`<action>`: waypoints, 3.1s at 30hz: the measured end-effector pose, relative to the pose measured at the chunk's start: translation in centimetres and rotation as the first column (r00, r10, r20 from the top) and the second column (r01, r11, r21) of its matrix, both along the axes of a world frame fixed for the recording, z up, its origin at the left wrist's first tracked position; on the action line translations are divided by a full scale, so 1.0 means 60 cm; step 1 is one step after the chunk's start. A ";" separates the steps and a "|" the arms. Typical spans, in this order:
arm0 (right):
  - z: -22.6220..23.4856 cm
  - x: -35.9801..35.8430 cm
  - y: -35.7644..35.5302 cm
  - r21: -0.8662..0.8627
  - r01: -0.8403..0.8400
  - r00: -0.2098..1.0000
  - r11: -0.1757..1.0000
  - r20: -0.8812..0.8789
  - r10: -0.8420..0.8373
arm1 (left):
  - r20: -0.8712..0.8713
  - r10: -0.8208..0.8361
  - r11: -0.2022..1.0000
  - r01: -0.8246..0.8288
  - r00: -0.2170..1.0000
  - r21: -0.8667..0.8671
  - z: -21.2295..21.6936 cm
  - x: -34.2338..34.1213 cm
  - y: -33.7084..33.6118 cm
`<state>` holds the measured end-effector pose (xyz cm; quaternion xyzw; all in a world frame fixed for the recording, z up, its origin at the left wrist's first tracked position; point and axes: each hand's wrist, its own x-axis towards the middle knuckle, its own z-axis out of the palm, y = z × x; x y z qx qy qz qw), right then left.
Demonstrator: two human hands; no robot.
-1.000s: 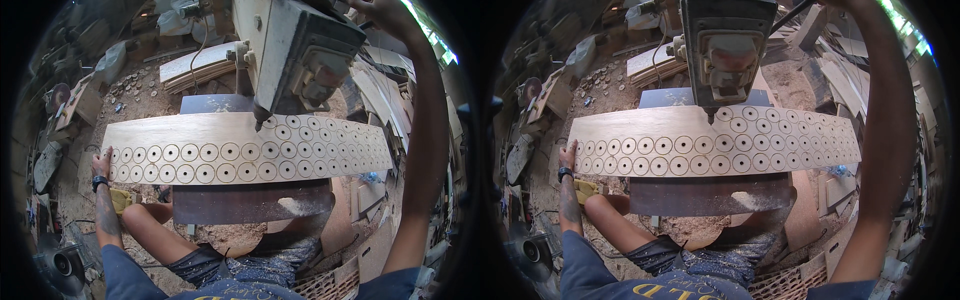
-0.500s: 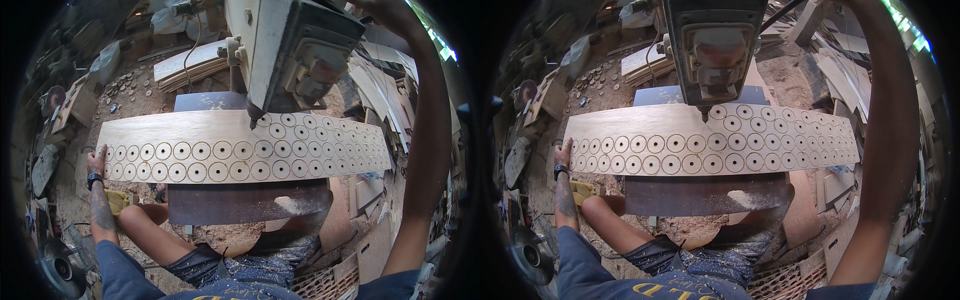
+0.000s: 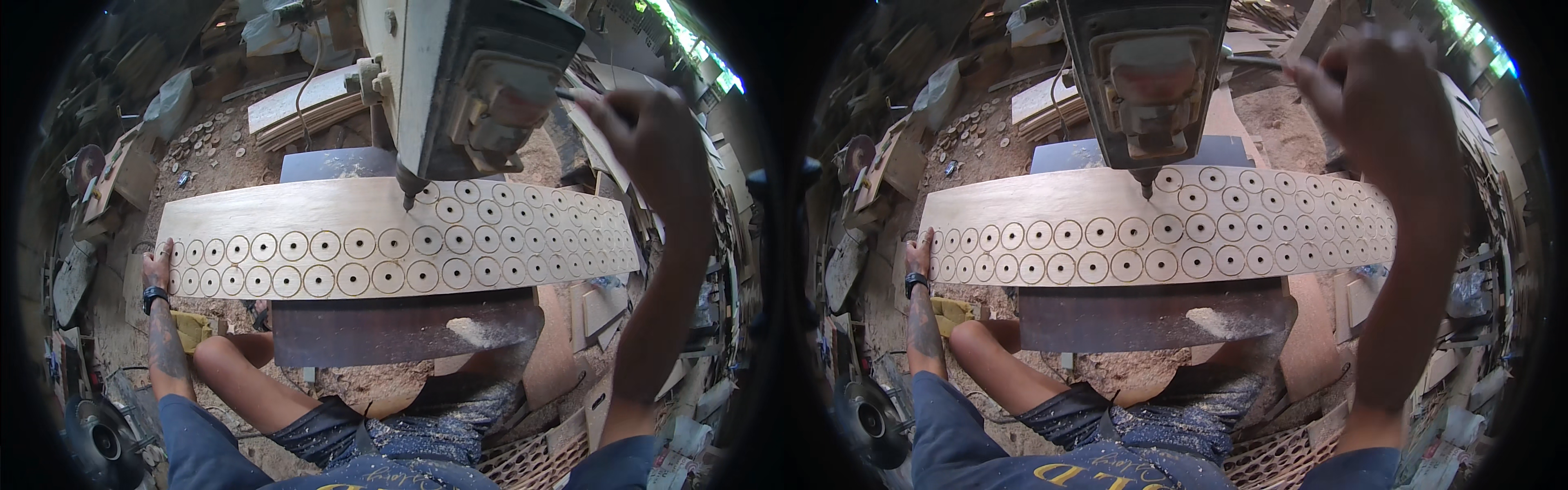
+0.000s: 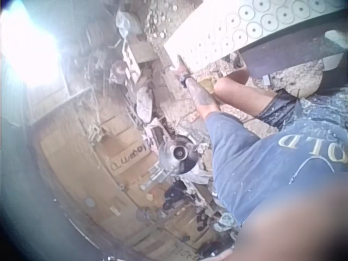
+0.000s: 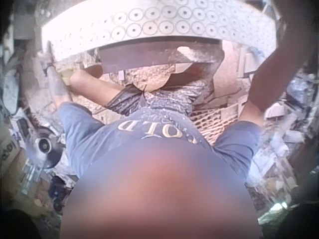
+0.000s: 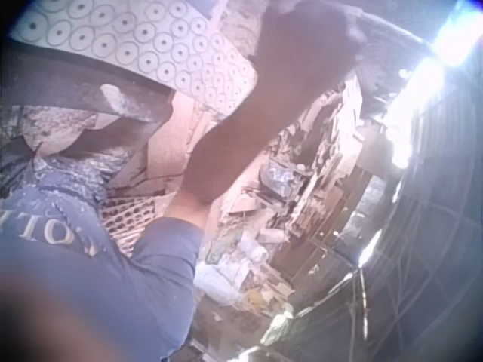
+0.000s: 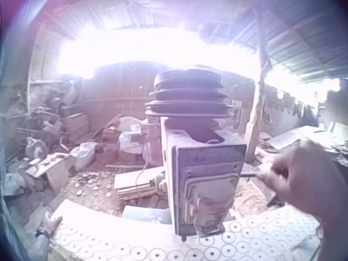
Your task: The person operates a drill press to create multiple circular holes in a long wooden plank. They hold the plank steady with one hand and lower the drill with the other, moving the plank along the table to drill a series of holes.
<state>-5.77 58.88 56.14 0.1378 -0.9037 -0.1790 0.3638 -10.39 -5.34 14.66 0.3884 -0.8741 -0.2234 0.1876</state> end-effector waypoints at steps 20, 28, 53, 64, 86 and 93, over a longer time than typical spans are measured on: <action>-0.211 0.047 0.016 -0.508 0.172 0.977 0.844 0.195 -0.082 | 0.023 0.018 1.000 -0.019 1.000 0.013 -0.014 -0.001 -0.014; -0.206 0.010 0.021 -0.299 0.249 0.929 0.921 0.343 -0.140 | 0.009 0.016 0.999 -0.016 1.000 0.028 -0.018 -0.001 -0.019; -0.367 -0.101 0.062 -0.790 -0.205 0.939 0.577 0.006 0.343 | -0.012 0.033 0.999 -0.033 0.999 0.008 -0.002 0.008 0.001; -0.357 -0.100 0.053 -0.807 -0.130 0.959 0.576 0.046 0.281 | 0.064 0.029 0.998 -0.032 0.998 0.055 0.005 -0.001 -0.003; 0.160 -0.173 -0.062 -0.230 0.068 0.996 0.971 0.068 -0.054 | -0.022 -0.009 0.998 0.011 1.000 0.067 0.000 0.046 -0.034; 0.184 -0.190 -0.062 -0.239 0.023 0.989 0.971 0.150 0.013 | -0.045 -0.051 0.996 0.053 0.998 0.066 0.028 0.053 0.053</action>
